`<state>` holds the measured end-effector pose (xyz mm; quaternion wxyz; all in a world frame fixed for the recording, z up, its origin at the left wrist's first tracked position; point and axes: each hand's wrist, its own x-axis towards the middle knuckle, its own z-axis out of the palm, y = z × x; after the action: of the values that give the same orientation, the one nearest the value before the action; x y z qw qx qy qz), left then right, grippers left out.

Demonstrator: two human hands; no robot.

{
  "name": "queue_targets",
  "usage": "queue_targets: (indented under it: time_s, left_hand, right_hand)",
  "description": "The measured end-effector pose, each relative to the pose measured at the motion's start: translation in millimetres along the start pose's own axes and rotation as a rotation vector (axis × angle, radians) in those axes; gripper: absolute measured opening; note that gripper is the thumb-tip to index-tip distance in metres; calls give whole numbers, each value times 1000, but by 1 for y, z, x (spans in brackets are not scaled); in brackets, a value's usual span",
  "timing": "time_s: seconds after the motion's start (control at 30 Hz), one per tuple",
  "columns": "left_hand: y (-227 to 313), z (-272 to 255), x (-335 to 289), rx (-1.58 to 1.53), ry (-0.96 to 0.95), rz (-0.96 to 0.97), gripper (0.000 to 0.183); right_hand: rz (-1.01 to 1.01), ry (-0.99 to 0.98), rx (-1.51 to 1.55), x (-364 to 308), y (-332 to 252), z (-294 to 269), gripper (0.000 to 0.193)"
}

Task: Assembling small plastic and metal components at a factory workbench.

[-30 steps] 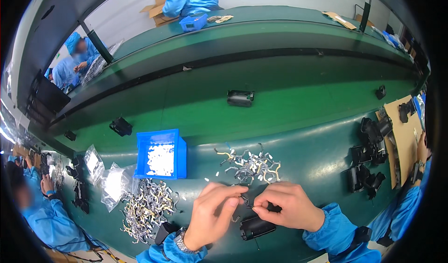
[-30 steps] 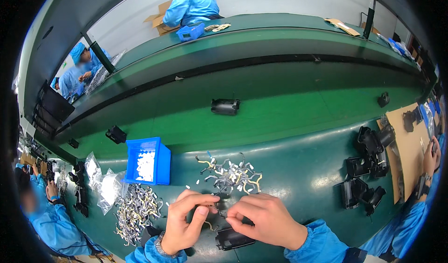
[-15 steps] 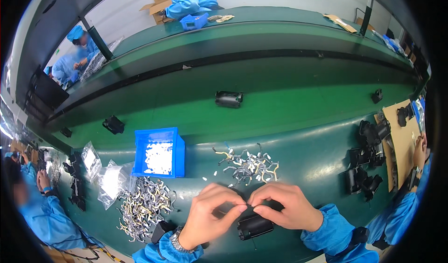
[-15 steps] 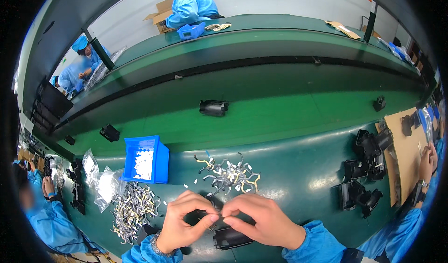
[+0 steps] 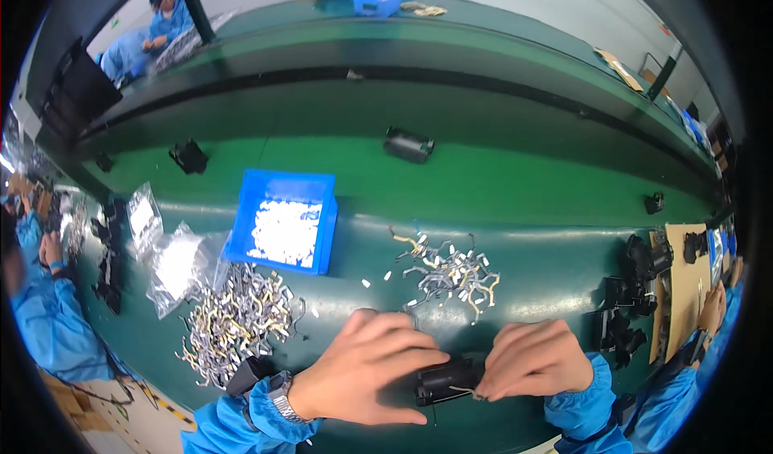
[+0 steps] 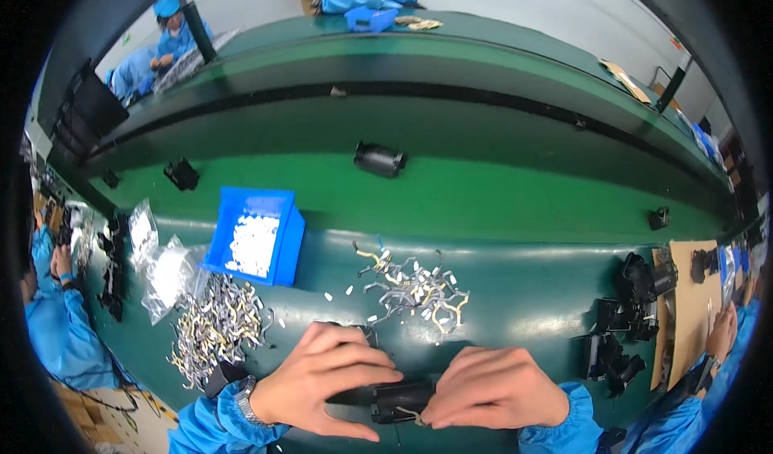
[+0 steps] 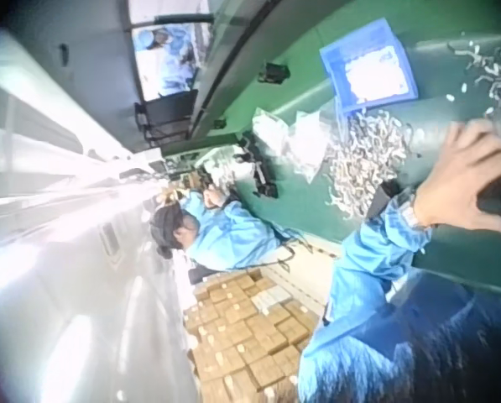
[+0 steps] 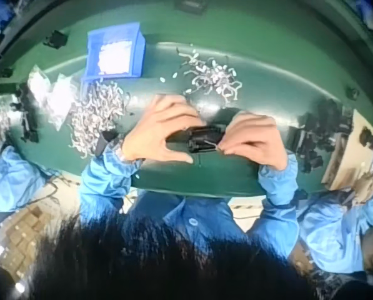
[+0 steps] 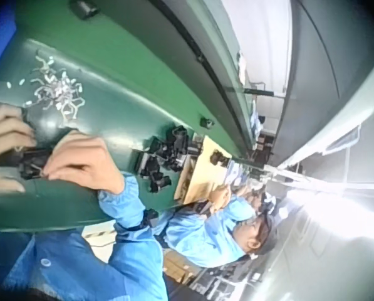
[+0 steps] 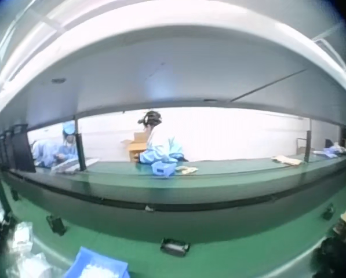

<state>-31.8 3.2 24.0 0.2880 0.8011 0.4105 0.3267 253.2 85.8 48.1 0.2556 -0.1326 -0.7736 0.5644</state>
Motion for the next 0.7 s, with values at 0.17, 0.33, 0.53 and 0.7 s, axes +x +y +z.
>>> queue_targets:
  time_s: [0.17, 0.33, 0.53, 0.7]
  left_hand:
    - [-9, 20, -7, 171, -140, 72, 62]
    - [-7, 19, -10, 170, -126, 42, 62]
    - [-7, 21, -10, 182, -127, 48, 64]
    - [-6, 22, -11, 174, -122, 47, 66]
  right_hand:
    - [-88, -244, -298, 5, -8, 8, 12]
    - [-36, -249, -277, 6, -1, 16, 18]
    - [-44, -274, -314, 2, 7, 13, 17]
    - [-22, -230, -280, 5, 2, 15, 15]
